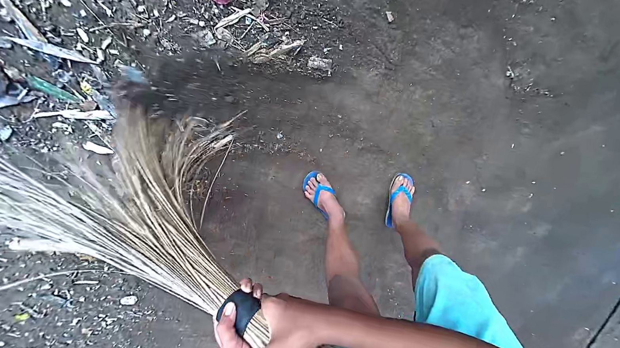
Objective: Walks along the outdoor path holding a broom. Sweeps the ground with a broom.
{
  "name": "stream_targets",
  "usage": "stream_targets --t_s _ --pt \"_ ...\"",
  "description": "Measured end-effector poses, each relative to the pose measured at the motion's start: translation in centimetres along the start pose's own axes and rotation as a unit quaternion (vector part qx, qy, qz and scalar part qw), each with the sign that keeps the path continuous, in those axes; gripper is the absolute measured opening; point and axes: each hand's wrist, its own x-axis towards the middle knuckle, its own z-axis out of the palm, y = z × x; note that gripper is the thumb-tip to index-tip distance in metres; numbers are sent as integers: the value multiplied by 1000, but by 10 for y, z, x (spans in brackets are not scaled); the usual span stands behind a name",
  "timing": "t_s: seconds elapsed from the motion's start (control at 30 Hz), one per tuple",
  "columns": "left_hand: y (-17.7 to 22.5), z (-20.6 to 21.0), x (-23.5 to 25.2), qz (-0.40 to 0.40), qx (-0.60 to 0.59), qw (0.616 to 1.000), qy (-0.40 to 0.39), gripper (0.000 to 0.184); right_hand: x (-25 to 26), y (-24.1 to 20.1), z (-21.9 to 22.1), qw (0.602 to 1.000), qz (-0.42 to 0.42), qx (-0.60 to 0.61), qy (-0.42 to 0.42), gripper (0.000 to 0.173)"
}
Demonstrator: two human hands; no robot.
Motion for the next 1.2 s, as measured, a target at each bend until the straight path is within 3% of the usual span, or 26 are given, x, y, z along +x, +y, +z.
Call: stream_targets --t_s 0.1,0.2,0.27,0.33,0.4,0.47,0.57,0.63,0.7,0.77,0.9,1.0,1.07,1.13,1.17,1.2 --pt "-16 45 -22 28 123 991 35 50 -48 2 -24 999 20 43 7 59" --pt "-55 85 -58 -68 194 977 -48 71 -133 18 -21 979 20 124 158 67" --pt "-91 107 -69 -171 200 950 -167 73 -177 39 -6 925 20 193 326 60" --pt "-130 136 -64 -277 183 910 -249 62 -193 45 -6 851 53 205 480 53" --pt "-152 151 -44 -350 177 874 -286 50 -181 41 -20 797 102 221 553 42" --pt "-151 139 -16 -337 170 890 -257 41 -154 40 -40 825 121 220 506 32" --pt "-113 68 10 -210 112 968 -81 37 -86 32 -51 952 148 108 246 51" --pt "-75 28 22 -133 75 988 -10 43 -38 11 -42 981 149 22 119 59" --pt "-41 27 18 -101 64 993 10 53 -30 -5 -30 989 127 19 74 66" --pt "-36 53 -9 -82 84 993 -4 62 -67 -12 -25 989 97 51 103 74" --pt "-90 110 -94 -127 71 982 -120 82 -188 11 -11 954 93 94 268 72" --pt "-116 123 -129 -272 33 933 -233 68 -239 11 25 890 155 116 412 72" --pt "-103 125 -124 -387 67 888 -238 54 -235 -1 43 854 171 154 467 57" --pt "-73 106 -114 -407 134 886 -176 42 -208 -7 56 853 147 215 452 36" --pt "-57 85 -114 -376 164 904 -117 38 -192 -9 60 870 138 248 403 32" --pt "-39 60 -112 -325 192 924 -58 34 -171 -9 61 908 139 258 299 33"
